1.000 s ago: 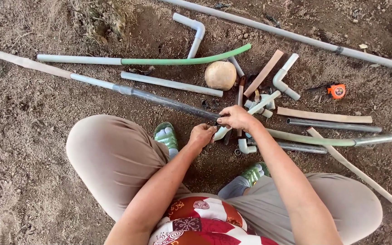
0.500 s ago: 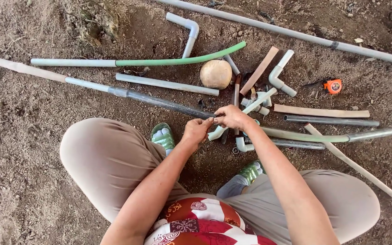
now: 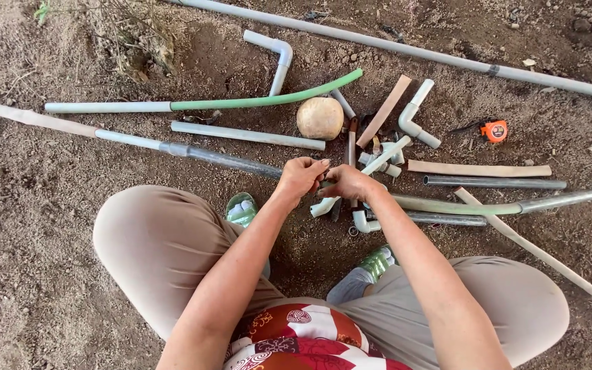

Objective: A person sitting on the ground uses a hacksaw blade to saw a wooden stick and then applies electrical tape to a pipe.

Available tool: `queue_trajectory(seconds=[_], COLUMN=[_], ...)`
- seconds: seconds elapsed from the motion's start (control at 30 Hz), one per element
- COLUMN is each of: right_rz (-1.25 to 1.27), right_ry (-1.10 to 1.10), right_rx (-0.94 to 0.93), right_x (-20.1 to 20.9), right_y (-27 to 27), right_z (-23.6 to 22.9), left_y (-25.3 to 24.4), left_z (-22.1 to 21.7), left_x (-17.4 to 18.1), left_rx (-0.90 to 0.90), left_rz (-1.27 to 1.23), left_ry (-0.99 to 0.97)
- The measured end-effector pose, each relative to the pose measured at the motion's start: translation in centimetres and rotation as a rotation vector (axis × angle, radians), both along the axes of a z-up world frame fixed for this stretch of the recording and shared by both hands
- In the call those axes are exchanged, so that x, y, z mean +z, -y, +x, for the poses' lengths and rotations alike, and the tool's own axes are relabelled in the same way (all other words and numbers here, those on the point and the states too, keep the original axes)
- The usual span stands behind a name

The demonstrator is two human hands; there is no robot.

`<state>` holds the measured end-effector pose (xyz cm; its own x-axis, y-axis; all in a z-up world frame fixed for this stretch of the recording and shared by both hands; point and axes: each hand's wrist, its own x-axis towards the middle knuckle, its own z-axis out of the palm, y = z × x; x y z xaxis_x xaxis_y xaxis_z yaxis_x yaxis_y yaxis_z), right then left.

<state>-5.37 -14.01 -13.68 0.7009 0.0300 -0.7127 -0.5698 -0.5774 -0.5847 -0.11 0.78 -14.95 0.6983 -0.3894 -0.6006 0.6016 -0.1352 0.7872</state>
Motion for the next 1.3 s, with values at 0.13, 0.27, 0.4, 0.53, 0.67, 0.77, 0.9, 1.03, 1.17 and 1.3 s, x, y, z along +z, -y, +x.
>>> queue_trajectory(seconds=[0.13, 0.27, 0.4, 0.53, 0.67, 0.77, 0.9, 1.03, 1.17, 1.3], right_rz=[0.031, -0.036, -0.509, -0.006, -0.065, 0.000, -0.024, -0.050, 0.000, 0.036], right_ry=[0.008, -0.004, 0.434, 0.043, -0.065, -0.077, -0.134, -0.177, -0.173, -0.161], right_rx=[-0.086, -0.108, 0.859, -0.186, -0.201, -0.324, -0.300, -0.266, -0.306, -0.328], right_x=[-1.7, -3.6, -8.2, -8.7, -10.7, -10.5, -8.5, -5.8, -5.1, -6.3], right_y=[-0.3, -0.7, -0.6, -1.1, -0.7, -0.8, -0.6, -0.6, -1.3, -0.9], right_z=[0.1, -0.2, -1.0, -1.4, -0.8, -0.6, 0.1, 0.4, -0.1, -0.4], left_y=[1.1, 1.6, 1.2, -0.4, -2.0, -4.0, -3.3, -2.1, -1.6, -1.0], left_z=[0.2, 0.0, -0.7, -1.8, -6.5, -9.7, -7.0, -6.2, -7.1, -5.6], left_x=[-0.2, -1.4, 0.3, -1.5, -9.6, -15.5, -11.2, -5.7, -11.2, -13.3], left_rx=[0.025, 0.015, 0.051, 0.101, -0.196, -0.628, -0.471, -0.228, 0.073, 0.138], left_rz=[-0.037, -0.045, -0.064, 0.086, 0.387, 0.734, 0.666, 0.504, 0.351, 0.428], left_ry=[0.015, 0.045, 0.047, 0.097, 0.068, 0.906, 0.450, 0.393, 0.741, 1.146])
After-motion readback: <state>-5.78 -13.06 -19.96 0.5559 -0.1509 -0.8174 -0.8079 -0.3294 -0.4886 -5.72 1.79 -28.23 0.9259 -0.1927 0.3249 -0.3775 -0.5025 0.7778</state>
